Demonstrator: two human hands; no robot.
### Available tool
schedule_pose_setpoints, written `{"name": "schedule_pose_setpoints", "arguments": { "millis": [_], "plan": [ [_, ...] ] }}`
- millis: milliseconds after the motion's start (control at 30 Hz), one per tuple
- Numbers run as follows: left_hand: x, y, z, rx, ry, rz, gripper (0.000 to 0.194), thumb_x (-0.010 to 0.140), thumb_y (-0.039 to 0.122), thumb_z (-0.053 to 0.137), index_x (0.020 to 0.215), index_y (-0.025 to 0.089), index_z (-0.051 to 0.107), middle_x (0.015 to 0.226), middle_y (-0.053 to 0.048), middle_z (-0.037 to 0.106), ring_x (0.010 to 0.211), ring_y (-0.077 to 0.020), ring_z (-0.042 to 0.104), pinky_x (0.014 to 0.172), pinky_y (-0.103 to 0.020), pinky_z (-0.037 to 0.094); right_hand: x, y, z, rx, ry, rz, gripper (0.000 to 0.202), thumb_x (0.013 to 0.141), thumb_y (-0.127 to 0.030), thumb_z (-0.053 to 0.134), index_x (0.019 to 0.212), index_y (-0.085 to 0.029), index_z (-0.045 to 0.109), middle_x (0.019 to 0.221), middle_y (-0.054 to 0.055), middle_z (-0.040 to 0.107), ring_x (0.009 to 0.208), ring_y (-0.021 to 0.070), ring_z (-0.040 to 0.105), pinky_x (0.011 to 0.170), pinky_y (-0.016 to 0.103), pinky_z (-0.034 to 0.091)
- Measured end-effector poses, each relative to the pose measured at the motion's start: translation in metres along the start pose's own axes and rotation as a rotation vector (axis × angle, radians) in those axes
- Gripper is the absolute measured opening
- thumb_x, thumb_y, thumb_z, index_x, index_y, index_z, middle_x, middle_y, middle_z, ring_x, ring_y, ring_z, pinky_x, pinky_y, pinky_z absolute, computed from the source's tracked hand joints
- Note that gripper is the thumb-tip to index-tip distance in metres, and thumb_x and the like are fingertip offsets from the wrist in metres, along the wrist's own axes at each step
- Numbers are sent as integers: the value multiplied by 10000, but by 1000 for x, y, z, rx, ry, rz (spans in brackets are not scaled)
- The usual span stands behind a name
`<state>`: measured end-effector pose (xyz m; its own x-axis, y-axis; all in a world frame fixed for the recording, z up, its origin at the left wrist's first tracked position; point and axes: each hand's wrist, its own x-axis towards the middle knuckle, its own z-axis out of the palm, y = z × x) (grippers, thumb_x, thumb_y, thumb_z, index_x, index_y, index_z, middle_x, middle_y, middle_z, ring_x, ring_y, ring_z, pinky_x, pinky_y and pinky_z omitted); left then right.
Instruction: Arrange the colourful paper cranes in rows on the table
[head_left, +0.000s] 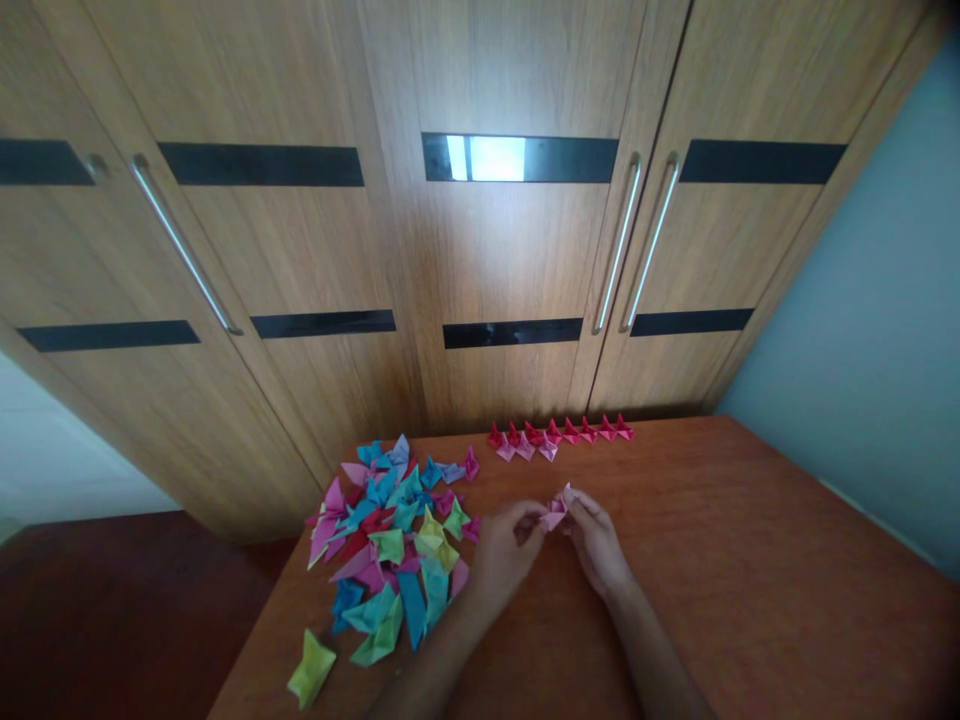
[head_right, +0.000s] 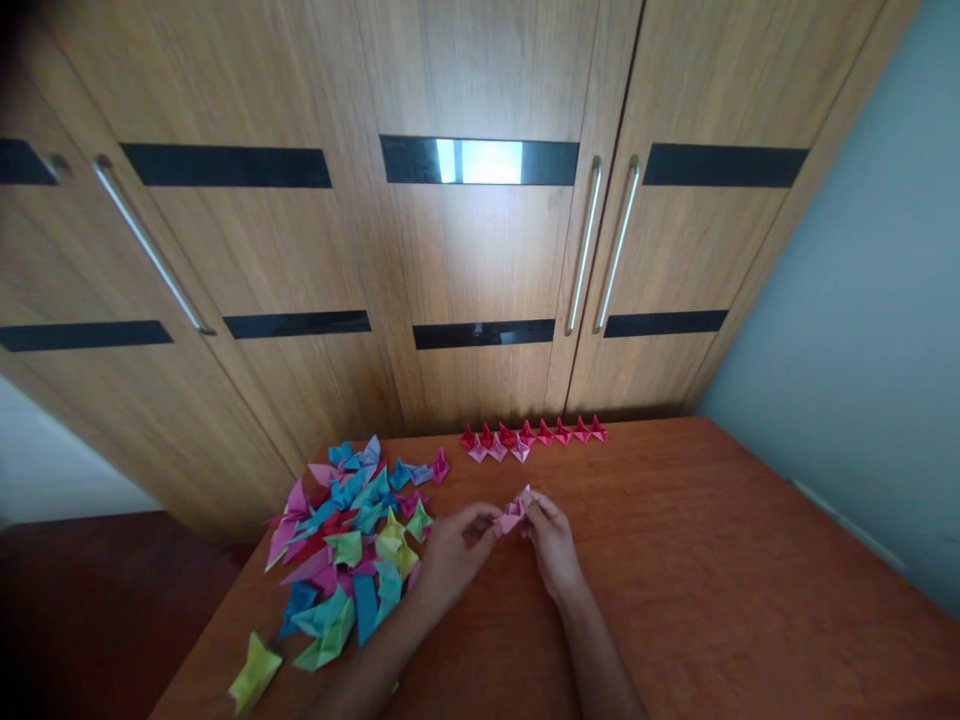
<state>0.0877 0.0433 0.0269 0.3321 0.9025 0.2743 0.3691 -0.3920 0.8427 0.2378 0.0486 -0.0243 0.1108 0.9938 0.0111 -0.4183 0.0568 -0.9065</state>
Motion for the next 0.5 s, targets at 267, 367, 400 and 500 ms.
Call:
{"name": "schedule_pose_setpoints", "arguments": {
  "millis": [267, 367, 400, 500],
  "plan": [
    [11, 9, 2, 209, -121, 205, 175, 850, 181, 542, 960, 227, 670, 928, -11, 704, 832, -139, 635, 773, -230, 478, 4, 1, -8, 73, 57, 4, 210, 766, -406, 619, 797, -199, 637, 757, 6, 601, 662, 139, 524, 580, 229, 413],
    [27, 11, 12, 295, -132, 253, 172, 867, 189, 526, 962, 223, 665, 938, -9, 700, 845, -139, 629, 772, -229, 470, 9, 4, -17, -45, 233, -75, 244, 782, -429, 573, 787, -190, 624, 710, -2, 589, 604, 129, 497, 533, 218, 388],
    [34, 11, 16, 334, -137, 261, 176, 874, 189, 518, 968, 220, 663, 941, -10, 699, 849, -138, 627, 773, -227, 468, 11, 5, -21, -101, 306, -110, 259, 790, -437, 554, 754, -187, 611, 664, -11, 569, 571, 122, 476, 513, 214, 373],
    [58, 11, 30, 462, -152, 256, 202, 895, 194, 490, 1006, 217, 658, 959, -18, 692, 861, -133, 620, 775, -219, 461, 15, 8, -30, -309, 469, -218, 317, 801, -463, 512, 680, -179, 585, 561, -27, 523, 502, 111, 428, 472, 213, 338]
  ]
}}
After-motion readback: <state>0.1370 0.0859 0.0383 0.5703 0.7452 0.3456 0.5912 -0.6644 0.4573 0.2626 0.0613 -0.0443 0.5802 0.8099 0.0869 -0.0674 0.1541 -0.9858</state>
